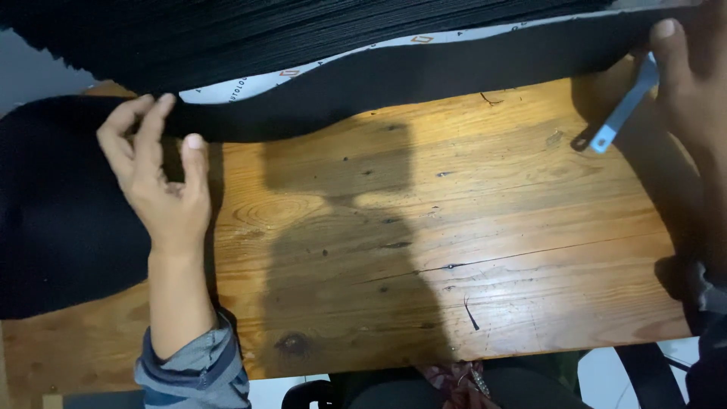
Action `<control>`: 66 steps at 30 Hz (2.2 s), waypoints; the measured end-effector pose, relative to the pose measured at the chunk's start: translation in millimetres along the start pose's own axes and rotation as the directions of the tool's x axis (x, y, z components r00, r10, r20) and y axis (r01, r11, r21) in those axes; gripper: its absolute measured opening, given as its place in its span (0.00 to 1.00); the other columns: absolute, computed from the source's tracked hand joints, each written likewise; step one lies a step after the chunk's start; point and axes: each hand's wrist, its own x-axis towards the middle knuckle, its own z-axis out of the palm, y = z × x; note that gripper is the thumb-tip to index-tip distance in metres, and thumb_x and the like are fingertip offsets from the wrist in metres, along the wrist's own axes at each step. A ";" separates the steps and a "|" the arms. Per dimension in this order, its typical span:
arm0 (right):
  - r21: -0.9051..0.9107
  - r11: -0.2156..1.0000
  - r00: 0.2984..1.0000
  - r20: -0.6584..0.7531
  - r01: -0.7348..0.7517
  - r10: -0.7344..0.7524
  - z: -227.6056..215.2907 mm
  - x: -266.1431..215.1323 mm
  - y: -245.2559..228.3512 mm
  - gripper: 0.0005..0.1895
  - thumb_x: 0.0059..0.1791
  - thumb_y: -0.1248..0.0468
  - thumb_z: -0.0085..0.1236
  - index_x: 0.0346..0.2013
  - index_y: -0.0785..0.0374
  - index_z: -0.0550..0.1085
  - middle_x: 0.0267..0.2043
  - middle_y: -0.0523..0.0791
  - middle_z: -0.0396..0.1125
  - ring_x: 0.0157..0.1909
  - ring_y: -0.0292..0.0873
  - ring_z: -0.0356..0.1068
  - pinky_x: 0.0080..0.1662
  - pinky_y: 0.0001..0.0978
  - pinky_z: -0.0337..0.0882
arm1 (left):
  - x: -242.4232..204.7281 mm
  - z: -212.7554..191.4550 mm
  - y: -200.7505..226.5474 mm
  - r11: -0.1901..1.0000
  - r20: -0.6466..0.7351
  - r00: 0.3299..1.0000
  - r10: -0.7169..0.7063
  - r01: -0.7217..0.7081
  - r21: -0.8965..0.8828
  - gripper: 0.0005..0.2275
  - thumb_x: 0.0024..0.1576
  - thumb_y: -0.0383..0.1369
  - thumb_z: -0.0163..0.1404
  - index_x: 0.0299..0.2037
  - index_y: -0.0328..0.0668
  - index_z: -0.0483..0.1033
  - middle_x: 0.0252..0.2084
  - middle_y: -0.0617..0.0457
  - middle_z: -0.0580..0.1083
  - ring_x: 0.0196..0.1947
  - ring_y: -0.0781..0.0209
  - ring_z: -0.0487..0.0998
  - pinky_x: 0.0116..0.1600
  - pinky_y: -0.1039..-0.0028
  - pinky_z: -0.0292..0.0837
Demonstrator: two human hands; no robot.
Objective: Measuring and cutting a black elastic band using a paper template and scissors
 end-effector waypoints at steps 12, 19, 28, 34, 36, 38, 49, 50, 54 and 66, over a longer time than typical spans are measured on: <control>0.142 0.985 0.993 0.079 -0.100 0.089 2.6 0.3 -3.8 0.10 0.68 0.86 0.41 0.63 0.79 0.59 0.57 0.64 0.59 0.61 0.62 0.64 0.66 0.50 0.63 | -4.3 2.1 -5.0 0.986 0.040 0.999 -0.008 0.001 0.170 0.19 0.72 0.37 0.54 0.67 0.31 0.70 0.56 0.35 0.60 0.59 0.39 0.61 0.64 0.47 0.60; 0.126 0.985 0.992 0.065 -0.118 0.110 4.1 -8.0 7.4 0.06 0.73 0.84 0.43 0.63 0.79 0.60 0.55 0.62 0.62 0.59 0.60 0.64 0.67 0.49 0.62 | -4.5 1.4 -4.3 0.983 0.049 0.997 -0.060 0.050 0.175 0.17 0.71 0.41 0.52 0.54 0.29 0.78 0.61 0.36 0.60 0.62 0.37 0.62 0.59 0.50 0.60; 0.201 0.968 0.988 0.022 -0.152 0.151 8.5 -5.5 -0.7 0.13 0.69 0.85 0.44 0.67 0.77 0.56 0.61 0.63 0.57 0.59 0.60 0.64 0.65 0.49 0.64 | -23.2 -7.9 -31.3 0.974 0.003 0.999 -0.042 0.040 0.224 0.17 0.76 0.39 0.49 0.43 0.28 0.78 0.41 0.45 0.74 0.47 0.42 0.72 0.77 0.38 0.41; 0.423 0.879 0.975 0.116 -0.221 0.189 10.2 -0.6 0.7 0.11 0.71 0.74 0.45 0.65 0.68 0.55 0.54 0.55 0.55 0.42 0.49 0.63 0.48 0.36 0.69 | -26.3 -10.2 -36.9 0.965 -0.017 0.997 -0.073 0.075 0.253 0.17 0.76 0.39 0.49 0.46 0.27 0.80 0.41 0.43 0.73 0.47 0.43 0.71 0.79 0.42 0.41; 0.385 0.912 0.989 0.090 -0.143 0.117 9.8 0.7 7.2 0.14 0.70 0.76 0.47 0.69 0.71 0.58 0.66 0.57 0.60 0.71 0.53 0.62 0.75 0.45 0.61 | -27.1 -8.7 -38.3 0.965 -0.022 0.994 -0.108 0.110 0.240 0.16 0.76 0.40 0.51 0.46 0.30 0.78 0.42 0.45 0.74 0.49 0.44 0.72 0.79 0.41 0.41; 0.300 0.934 0.978 0.128 -0.195 0.163 4.0 -0.8 4.4 0.10 0.71 0.77 0.47 0.66 0.71 0.60 0.63 0.56 0.61 0.67 0.53 0.64 0.70 0.45 0.63 | -26.9 -9.0 -37.8 0.965 -0.026 0.993 -0.117 0.120 0.232 0.16 0.76 0.40 0.52 0.45 0.30 0.78 0.42 0.46 0.72 0.48 0.46 0.71 0.79 0.40 0.40; 0.161 0.985 0.987 0.155 -0.060 0.035 -1.7 2.6 19.9 0.11 0.73 0.74 0.44 0.67 0.83 0.65 0.61 0.64 0.64 0.65 0.63 0.65 0.68 0.53 0.61 | -27.3 -8.0 -39.4 0.973 -0.028 0.994 -0.105 0.108 0.202 0.16 0.74 0.40 0.58 0.43 0.30 0.76 0.41 0.45 0.72 0.47 0.45 0.71 0.79 0.39 0.43; 0.261 0.951 0.973 0.199 -0.167 0.117 -1.5 4.3 15.4 0.15 0.72 0.70 0.40 0.68 0.84 0.60 0.55 0.67 0.62 0.50 0.64 0.66 0.53 0.51 0.67 | -26.9 -7.1 -38.5 0.978 -0.022 0.992 -0.120 0.122 0.168 0.15 0.73 0.39 0.59 0.42 0.32 0.75 0.42 0.46 0.72 0.47 0.48 0.72 0.79 0.37 0.43; 0.314 0.921 0.961 0.225 -0.231 0.164 0.6 -10.7 40.3 0.12 0.73 0.74 0.31 0.70 0.78 0.50 0.58 0.73 0.56 0.51 0.74 0.68 0.52 0.56 0.73 | -26.6 -5.2 -36.0 0.984 -0.018 0.992 -0.128 0.130 0.124 0.14 0.71 0.37 0.61 0.41 0.34 0.74 0.41 0.48 0.72 0.46 0.50 0.73 0.79 0.38 0.45; 0.056 0.992 0.982 0.145 0.113 -0.120 -2.0 2.3 28.9 0.19 0.71 0.75 0.33 0.77 0.83 0.52 0.72 0.75 0.52 0.74 0.75 0.53 0.75 0.61 0.51 | -19.0 -9.6 -27.7 0.982 0.041 0.991 -0.125 0.117 0.146 0.12 0.76 0.37 0.53 0.50 0.34 0.83 0.45 0.47 0.76 0.48 0.48 0.73 0.77 0.43 0.42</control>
